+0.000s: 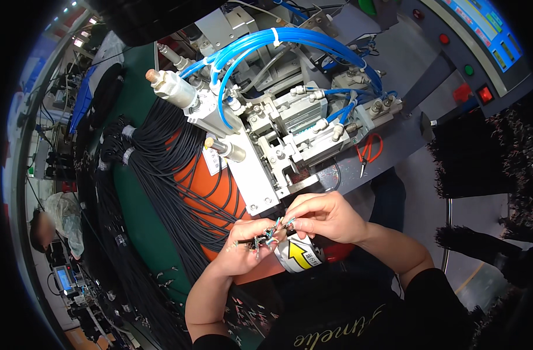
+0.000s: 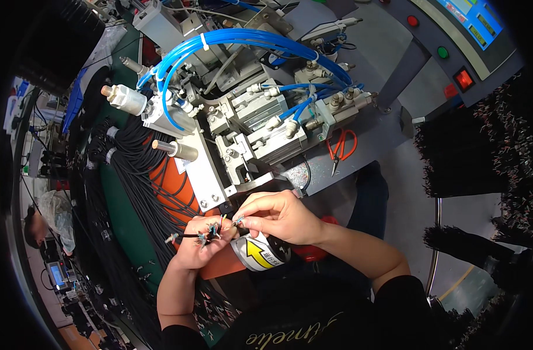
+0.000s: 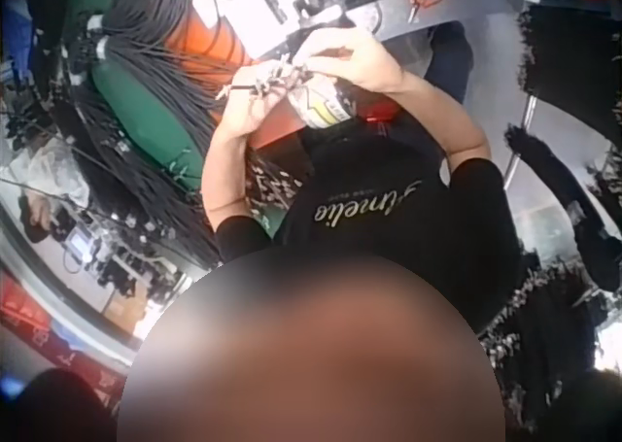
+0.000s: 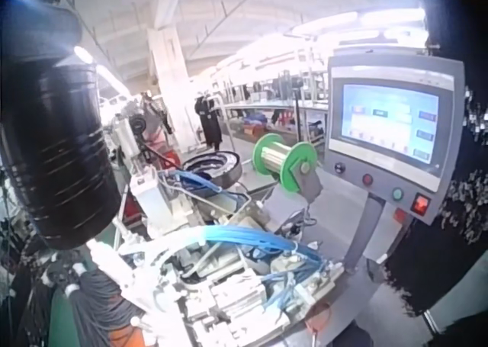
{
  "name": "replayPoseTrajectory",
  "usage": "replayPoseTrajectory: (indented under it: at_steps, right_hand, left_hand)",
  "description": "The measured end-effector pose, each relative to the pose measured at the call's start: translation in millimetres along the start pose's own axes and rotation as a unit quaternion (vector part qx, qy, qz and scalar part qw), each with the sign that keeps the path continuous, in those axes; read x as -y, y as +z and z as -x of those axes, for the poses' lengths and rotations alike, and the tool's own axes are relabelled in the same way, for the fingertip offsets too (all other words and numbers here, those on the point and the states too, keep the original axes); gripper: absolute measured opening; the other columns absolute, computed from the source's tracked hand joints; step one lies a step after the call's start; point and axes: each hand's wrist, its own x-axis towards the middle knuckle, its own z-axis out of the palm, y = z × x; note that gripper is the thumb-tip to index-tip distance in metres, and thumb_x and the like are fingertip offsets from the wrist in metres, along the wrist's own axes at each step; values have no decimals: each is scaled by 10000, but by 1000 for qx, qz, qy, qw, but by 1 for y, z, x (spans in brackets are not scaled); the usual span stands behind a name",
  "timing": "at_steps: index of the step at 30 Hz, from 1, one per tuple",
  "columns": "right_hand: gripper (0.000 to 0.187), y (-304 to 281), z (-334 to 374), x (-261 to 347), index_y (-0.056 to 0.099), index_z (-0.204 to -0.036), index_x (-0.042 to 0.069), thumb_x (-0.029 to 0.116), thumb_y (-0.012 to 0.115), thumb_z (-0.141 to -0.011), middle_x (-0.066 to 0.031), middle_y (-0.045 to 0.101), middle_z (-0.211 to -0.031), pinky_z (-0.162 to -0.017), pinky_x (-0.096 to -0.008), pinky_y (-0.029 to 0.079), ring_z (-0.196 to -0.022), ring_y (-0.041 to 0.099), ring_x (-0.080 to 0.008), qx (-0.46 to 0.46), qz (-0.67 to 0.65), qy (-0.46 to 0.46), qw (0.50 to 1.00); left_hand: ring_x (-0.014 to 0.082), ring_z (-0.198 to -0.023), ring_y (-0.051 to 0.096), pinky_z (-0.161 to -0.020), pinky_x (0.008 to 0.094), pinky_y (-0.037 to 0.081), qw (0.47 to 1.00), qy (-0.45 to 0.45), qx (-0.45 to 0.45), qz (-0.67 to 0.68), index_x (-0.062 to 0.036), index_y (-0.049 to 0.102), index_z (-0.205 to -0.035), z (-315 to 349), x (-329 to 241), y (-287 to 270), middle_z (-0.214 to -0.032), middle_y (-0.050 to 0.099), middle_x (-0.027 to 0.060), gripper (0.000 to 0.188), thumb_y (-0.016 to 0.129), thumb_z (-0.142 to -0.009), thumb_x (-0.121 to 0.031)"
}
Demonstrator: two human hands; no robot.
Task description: The recorder is assembling bunches of black cable harnesses using an automated terminal machine at a manufacturing station.
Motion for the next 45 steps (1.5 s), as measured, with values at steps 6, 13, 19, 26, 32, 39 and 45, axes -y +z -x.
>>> replayPoseTrajectory:
  at_steps: [6, 13, 19, 26, 32, 39, 45]
  right_hand:
    - [130, -2, -3, 5, 688, -1015, -28, -22, 649, -891, -98, 652, -958, -555, -225, 486, -688, 647, -106, 10, 220, -104, 970]
    - [158, 10, -1, 20, 635, -849, 18, 149, 711, -807, -74, 579, -814, -510, -343, 479, -566, 596, -240, -32, 619, -153, 770]
    - [154, 2, 2, 10, 632, -873, 10, 155, 670, -837, -95, 560, -802, -527, -388, 480, -597, 598, -288, -22, 632, -100, 768]
    - [121, 0, 8, 0, 634, -885, 11, 125, 659, -853, -109, 584, -826, -533, -383, 485, -622, 610, -295, -60, 587, -133, 797]
    - [97, 1, 9, -7, 633, -888, 9, 95, 661, -854, -106, 595, -834, -539, -376, 490, -629, 615, -293, -88, 570, -152, 803]
    - [89, 2, 9, -6, 634, -887, 12, 91, 658, -853, -100, 597, -834, -540, -372, 494, -627, 615, -285, -95, 573, -150, 800]
    - [111, 0, 5, 0, 634, -899, 12, 107, 648, -844, -96, 604, -839, -537, -367, 497, -629, 619, -277, -58, 600, -172, 779]
  left_hand:
    - [125, -688, 614, -650, 264, 497, 996, -46, -9, 79, 7, 649, -999, -3, 3, 2, -759, 643, 49, 234, 604, -795, 112]
    - [258, -736, 652, -666, 314, 516, 944, 35, -100, -311, 32, 637, -1022, 3, -10, 32, -825, 648, 124, 297, 670, -733, -23]
    - [259, -785, 613, -664, 340, 524, 865, 128, -93, -477, 47, 618, -1164, 3, -3, 36, -965, 606, 124, 555, 668, -621, -55]
    - [277, -810, 613, -675, 351, 525, 879, 120, -78, -454, 63, 605, -1168, 4, -5, 36, -961, 592, 139, 553, 673, -634, -66]
    - [283, -806, 616, -674, 355, 525, 886, 129, -85, -438, 65, 603, -1162, 4, -3, 36, -953, 589, 143, 540, 674, -640, -56]
    - [273, -790, 612, -664, 349, 521, 883, 120, -85, -446, 61, 606, -1167, 5, -4, 38, -936, 583, 137, 530, 664, -652, -55]
    - [239, -749, 586, -635, 331, 511, 862, 129, -72, -485, 52, 610, -1178, 2, -11, 40, -884, 551, 114, 497, 624, -690, -42]
